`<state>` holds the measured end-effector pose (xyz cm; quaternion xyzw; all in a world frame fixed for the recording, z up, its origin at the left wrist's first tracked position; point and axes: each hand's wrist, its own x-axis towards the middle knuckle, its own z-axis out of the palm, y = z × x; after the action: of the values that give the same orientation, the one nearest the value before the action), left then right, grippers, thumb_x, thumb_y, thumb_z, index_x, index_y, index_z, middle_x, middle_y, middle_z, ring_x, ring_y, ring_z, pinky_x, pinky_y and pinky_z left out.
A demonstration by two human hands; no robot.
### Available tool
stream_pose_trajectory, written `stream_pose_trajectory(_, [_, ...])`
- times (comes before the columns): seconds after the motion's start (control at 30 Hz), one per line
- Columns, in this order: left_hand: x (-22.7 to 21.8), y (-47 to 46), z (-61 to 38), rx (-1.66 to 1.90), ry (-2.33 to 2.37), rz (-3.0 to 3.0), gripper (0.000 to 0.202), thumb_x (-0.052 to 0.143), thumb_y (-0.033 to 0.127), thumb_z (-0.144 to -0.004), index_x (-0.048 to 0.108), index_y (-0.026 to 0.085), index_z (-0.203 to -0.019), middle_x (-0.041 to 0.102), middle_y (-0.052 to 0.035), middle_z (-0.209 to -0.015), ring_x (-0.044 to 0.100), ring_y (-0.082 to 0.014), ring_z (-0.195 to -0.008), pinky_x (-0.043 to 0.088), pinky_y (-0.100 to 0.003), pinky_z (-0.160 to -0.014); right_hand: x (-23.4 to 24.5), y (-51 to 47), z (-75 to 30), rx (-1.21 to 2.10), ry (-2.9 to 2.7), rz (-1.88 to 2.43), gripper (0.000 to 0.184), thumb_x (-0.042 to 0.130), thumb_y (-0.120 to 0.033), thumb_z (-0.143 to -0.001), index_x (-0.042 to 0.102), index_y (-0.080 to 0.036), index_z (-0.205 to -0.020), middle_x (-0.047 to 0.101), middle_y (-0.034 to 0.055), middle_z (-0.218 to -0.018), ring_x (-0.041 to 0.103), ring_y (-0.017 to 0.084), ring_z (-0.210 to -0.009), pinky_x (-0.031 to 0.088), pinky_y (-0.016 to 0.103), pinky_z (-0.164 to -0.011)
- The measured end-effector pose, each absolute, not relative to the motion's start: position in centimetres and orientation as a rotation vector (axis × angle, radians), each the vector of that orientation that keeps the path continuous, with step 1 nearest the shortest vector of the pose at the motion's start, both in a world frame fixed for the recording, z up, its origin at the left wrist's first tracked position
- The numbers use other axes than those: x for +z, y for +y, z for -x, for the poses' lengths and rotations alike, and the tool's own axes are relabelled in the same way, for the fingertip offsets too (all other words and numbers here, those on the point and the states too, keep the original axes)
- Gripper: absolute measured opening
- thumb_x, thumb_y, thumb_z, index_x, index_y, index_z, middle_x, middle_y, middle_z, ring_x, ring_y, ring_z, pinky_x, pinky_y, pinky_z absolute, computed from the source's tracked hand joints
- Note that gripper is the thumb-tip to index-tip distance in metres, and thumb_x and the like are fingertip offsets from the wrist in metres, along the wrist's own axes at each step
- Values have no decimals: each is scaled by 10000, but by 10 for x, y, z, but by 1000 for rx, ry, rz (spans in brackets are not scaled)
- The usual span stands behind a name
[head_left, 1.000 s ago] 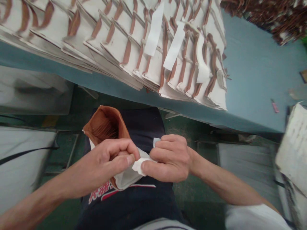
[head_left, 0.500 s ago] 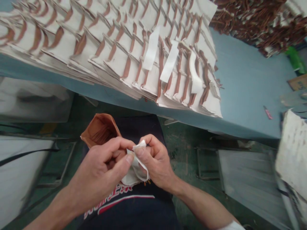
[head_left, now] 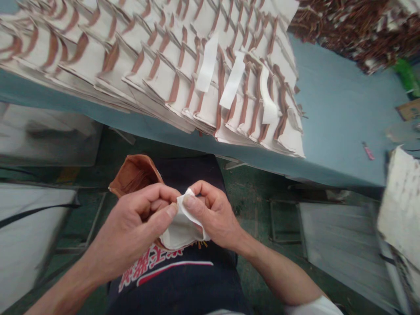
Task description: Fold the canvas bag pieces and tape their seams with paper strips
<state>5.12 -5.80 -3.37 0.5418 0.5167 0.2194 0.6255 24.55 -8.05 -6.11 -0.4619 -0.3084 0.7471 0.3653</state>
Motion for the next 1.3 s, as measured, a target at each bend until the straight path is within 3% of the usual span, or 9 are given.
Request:
stream_pose_trajectory(0.2, [-39,-61,-53,558,1171,-1222,267,722,472,-926,717,214,-861,605,60,-547,541,-123,-439,431,-188,-402,-63,-78,-245,1993,-702,1054,651,928,-770,-848,562,-232,-868,508,-136,-482,331,37,-377,278,160,-377])
stream_pose_trajectory(0.43, [-58,-69,-51,810,1227,-1498,147,726,344,-988,761,222,-1061,515,117,-574,463,-83,-435,357,-162,-426,-74,-76,-242,2488,-262,490,495,932,-536,-962,543,-239,-890,364,-192,-463,131,34,-354,234,141,-358])
stream_pose_trajectory(0.57, [-53,-64,-40,700,1123,-1478,318,747,390,-1002,768,198,-1255,439,131,-605,419,-86,-475,364,-161,-446,-84,-77,-244,2661,-158,202,220,596,-322,-1198,578,-230,-999,388,-171,-496,113,63,-346,250,141,-358])
stream_pose_trajectory(0.7, [-47,-58,-35,553,1085,-1443,267,746,440,-988,797,178,-1001,529,81,-606,489,-95,-511,371,-157,-450,-94,-80,-244,2752,-65,115,491,165,-213,-1252,575,-226,-982,375,-136,-479,113,90,-326,279,150,-358])
stream_pose_trajectory(0.83, [-44,-54,-38,584,1111,-1410,239,773,407,-930,783,176,-868,582,64,-582,481,-86,-475,370,-146,-415,-95,-79,-242,2790,-7,220,659,-49,-198,-1209,518,-240,-877,345,-109,-457,111,100,-321,290,157,-359])
stream_pose_trajectory(0.93, [-43,-49,-40,555,1085,-1307,266,783,401,-905,740,178,-765,642,37,-591,507,-83,-464,397,-141,-411,-94,-80,-240,2821,-70,215,540,94,-224,-1226,520,-253,-895,379,-105,-443,158,109,-321,295,169,-367])
stream_pose_trajectory(1.03, [-44,-46,-38,442,1001,-1112,327,827,438,-879,694,185,-719,667,27,-583,508,-81,-451,404,-140,-404,-91,-82,-242,2765,-293,389,287,493,-399,-1181,576,-261,-943,430,-116,-454,217,103,-331,275,196,-368])
stream_pose_trajectory(1.17, [-45,-45,-36,364,961,-1012,349,852,469,-858,685,202,-706,618,47,-553,493,-85,-448,422,-143,-396,-77,-77,-256,2329,-952,998,530,625,-715,-1087,691,-225,-896,646,-14,-645,525,129,-519,409,244,-503])
stream_pose_trajectory(1.3, [-45,-47,-36,368,1003,-1016,331,866,448,-837,690,206,-698,609,54,-561,522,-89,-464,448,-142,-413,-60,-68,-267,1800,-1418,1130,532,717,-737,-1023,760,-208,-989,760,35,-932,636,168,-798,494,289,-723])
